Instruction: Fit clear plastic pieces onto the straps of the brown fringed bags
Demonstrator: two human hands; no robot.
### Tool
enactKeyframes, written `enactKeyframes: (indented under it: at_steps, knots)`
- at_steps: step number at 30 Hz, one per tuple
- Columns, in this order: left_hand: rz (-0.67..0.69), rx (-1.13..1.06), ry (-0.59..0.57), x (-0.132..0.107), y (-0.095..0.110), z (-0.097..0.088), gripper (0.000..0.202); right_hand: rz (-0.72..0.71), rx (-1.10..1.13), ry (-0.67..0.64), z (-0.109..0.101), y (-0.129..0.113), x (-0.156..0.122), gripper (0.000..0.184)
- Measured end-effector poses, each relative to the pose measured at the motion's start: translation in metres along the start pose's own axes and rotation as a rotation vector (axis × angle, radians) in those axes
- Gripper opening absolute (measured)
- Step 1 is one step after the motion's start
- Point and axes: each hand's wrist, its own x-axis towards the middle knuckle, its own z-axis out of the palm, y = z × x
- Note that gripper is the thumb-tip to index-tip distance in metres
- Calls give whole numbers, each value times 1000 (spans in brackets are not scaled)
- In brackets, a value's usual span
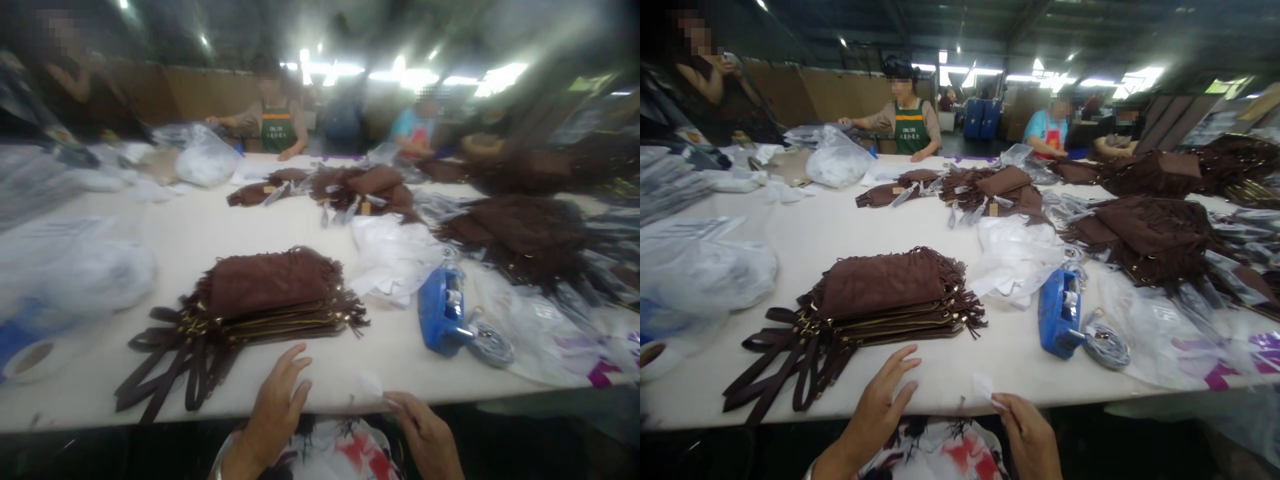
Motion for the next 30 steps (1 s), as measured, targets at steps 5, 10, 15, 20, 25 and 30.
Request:
enactKeyframes:
  at_steps: [5, 10, 15, 20, 25, 30]
  knots:
    - [-208, -443, -213, 7, 29, -7, 56, 400, 680, -302, 11, -77, 33, 32]
    - [-529, -669, -170, 2, 16, -7, 13, 374, 835, -443, 38, -110, 58, 34]
    - [-564, -693, -6, -18, -11, -19, 13, 336, 840, -416, 65, -127, 77, 29]
    - [-660, -672, -47, -33, -24, -33, 22, 314, 808, -450, 89, -144, 91, 30]
    - [-729, -814, 106, -37, -40, -41, 28, 333, 681, -438, 111, -138, 92, 32]
    - [-683, -907, 405, -35, -53, -38, 39, 358, 591, -447, 124, -140, 91, 39]
